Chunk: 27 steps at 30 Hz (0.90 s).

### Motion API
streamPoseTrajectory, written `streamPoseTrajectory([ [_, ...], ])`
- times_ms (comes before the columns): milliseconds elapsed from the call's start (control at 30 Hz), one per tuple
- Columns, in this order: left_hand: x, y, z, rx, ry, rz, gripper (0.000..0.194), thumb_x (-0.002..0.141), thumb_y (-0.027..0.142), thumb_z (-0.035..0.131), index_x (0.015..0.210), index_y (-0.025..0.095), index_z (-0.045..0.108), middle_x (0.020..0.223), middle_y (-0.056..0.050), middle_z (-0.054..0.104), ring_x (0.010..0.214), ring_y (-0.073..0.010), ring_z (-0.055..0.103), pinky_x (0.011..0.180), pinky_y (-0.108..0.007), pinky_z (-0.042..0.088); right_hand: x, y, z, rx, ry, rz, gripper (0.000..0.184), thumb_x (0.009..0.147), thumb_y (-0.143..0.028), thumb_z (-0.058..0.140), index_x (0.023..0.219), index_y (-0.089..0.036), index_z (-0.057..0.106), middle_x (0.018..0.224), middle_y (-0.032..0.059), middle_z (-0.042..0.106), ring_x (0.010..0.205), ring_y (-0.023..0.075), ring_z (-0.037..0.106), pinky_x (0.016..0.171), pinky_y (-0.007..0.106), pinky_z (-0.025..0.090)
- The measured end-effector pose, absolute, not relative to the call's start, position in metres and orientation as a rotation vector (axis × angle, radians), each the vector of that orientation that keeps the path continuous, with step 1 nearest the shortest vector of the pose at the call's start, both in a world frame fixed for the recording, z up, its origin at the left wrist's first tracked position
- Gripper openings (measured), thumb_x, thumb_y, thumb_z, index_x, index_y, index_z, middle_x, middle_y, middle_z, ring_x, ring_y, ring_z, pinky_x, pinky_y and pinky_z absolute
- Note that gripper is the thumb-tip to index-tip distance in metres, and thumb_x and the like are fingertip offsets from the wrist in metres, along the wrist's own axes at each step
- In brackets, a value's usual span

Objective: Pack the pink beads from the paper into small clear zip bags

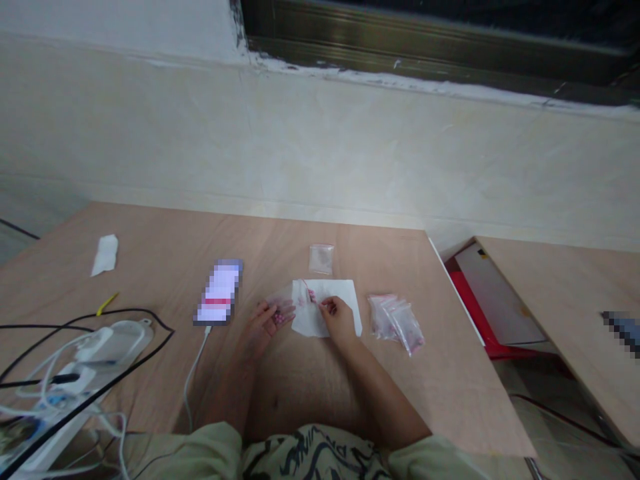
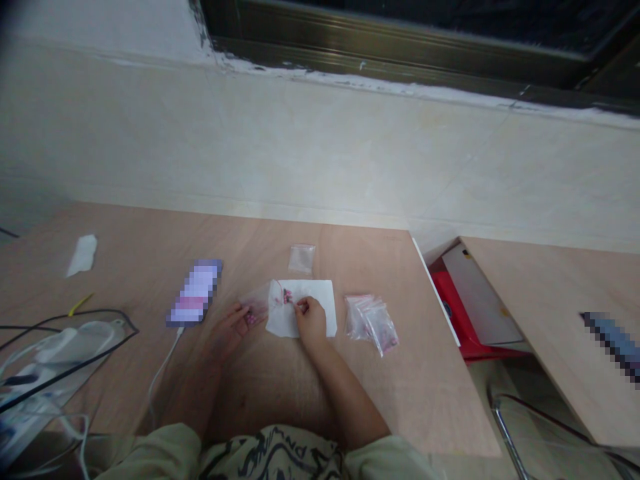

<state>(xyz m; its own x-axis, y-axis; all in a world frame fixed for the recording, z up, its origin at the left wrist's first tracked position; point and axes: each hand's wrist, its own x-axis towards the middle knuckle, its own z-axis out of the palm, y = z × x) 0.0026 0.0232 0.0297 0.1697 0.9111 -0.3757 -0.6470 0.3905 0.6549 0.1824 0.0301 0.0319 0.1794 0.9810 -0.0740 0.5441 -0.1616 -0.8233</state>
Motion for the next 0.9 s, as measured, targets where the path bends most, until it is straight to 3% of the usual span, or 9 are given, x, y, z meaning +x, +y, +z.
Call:
streamPoseTrajectory([
  [267,0.009,0.024,0.034,0.422,0.797,1.099,0.01,0.071,0.01,0.055,0.078,0.013,0.061,0.082,-0.006,0.069,0.077,-0.0191,0.064,0.075,-0.035,0.05,0.192,0.036,0.091,-1.674,-1.461,0.88,0.014,0.067,-0.029,0.053,0.067,-0.017,0.06,0.052,-0.0028,0.048,0.05,0.0107,0.045,0.048,0.02,0.033],
  [600,0.014,0.018,0.039,0.455,0.767,1.1,0.013,0.07,0.014,0.057,0.083,0.014,0.06,0.084,-0.006,0.068,0.081,-0.0207,0.063,0.078,-0.038,0.047,0.175,0.039,0.072,-1.545,-1.755,0.786,0.011,0.071,-0.017,0.053,0.072,-0.016,0.063,0.066,0.0025,0.053,0.068,0.0142,0.049,0.068,0.028,0.039],
  [767,0.018,0.016,0.036,0.461,0.76,1.194,0.017,0.07,0.017,0.059,0.086,0.015,0.059,0.089,-0.006,0.067,0.085,-0.019,0.061,0.086,-0.036,0.042,0.174,0.028,0.072,-1.479,-1.67,0.918,0.022,0.074,-0.033,0.052,0.086,-0.019,0.063,0.089,0.0079,0.055,0.081,0.0167,0.052,0.062,0.027,0.042],
  [900,0.018,0.015,0.036,0.555,0.866,1.175,0.021,0.065,0.019,0.064,0.085,0.015,0.061,0.088,-0.006,0.067,0.082,-0.0188,0.061,0.079,-0.033,0.044,0.179,0.024,0.071,-1.442,-1.596,0.994,0.016,0.075,-0.026,0.05,0.082,-0.017,0.061,0.082,0.0059,0.059,0.074,0.0149,0.054,0.061,0.025,0.043],
])
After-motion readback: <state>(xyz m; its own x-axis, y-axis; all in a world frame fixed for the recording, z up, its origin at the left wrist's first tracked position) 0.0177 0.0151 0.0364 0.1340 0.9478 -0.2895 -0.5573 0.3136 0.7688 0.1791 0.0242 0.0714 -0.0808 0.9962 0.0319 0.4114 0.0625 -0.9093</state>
